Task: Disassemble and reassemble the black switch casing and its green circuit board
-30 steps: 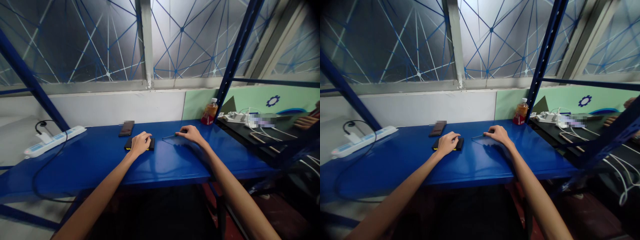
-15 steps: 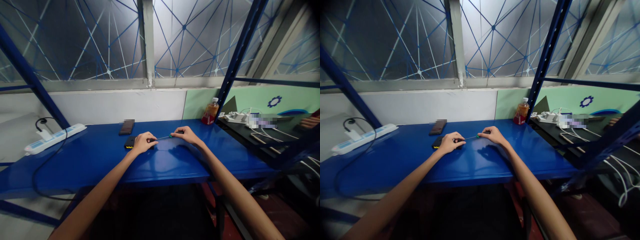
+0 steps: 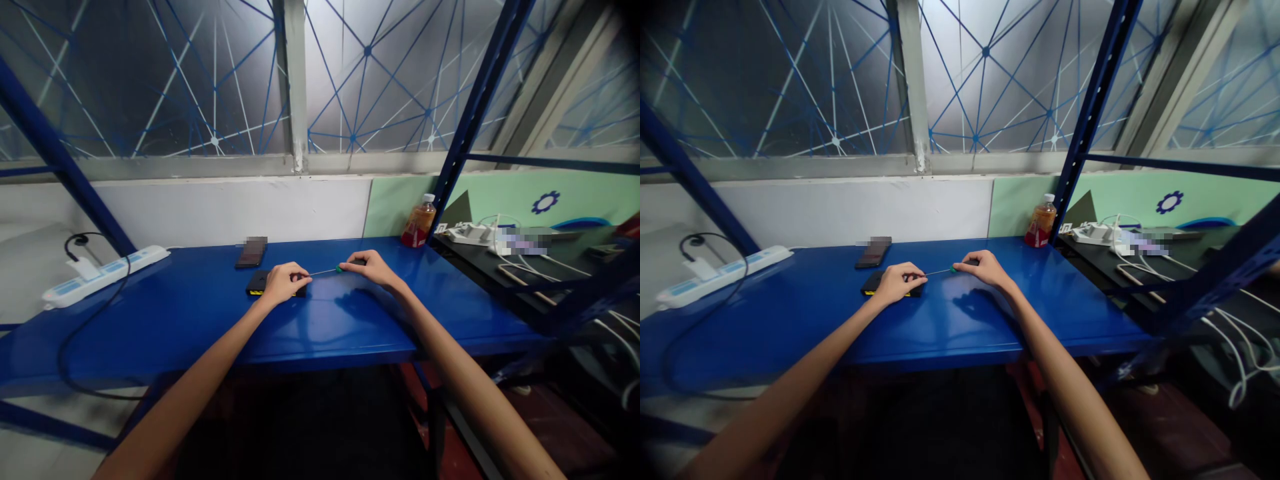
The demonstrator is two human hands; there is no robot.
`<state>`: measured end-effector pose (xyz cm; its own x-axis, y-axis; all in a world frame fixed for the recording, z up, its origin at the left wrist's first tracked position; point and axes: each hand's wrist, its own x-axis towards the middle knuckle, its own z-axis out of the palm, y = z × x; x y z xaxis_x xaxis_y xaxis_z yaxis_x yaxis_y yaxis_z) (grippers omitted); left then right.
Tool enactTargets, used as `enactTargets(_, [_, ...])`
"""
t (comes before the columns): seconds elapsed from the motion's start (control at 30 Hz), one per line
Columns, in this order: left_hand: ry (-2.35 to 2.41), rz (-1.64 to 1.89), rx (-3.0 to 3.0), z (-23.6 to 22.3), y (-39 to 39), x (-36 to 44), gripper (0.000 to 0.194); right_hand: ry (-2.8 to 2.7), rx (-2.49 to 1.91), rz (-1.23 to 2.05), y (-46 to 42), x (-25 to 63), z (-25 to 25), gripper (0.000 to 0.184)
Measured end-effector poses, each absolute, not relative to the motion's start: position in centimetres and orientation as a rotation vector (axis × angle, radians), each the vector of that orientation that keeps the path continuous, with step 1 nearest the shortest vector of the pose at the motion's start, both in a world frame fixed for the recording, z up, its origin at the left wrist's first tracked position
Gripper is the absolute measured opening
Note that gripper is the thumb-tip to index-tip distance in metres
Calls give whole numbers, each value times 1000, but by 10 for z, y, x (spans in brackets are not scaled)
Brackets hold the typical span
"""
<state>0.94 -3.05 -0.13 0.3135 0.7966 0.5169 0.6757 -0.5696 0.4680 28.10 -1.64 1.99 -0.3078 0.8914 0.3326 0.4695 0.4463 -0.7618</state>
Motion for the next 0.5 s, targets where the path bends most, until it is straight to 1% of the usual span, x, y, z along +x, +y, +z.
enactTargets(0.5, [1294,1156,2434,-5,-27,7,13,-1959,-1197,614,-19,282,22,48])
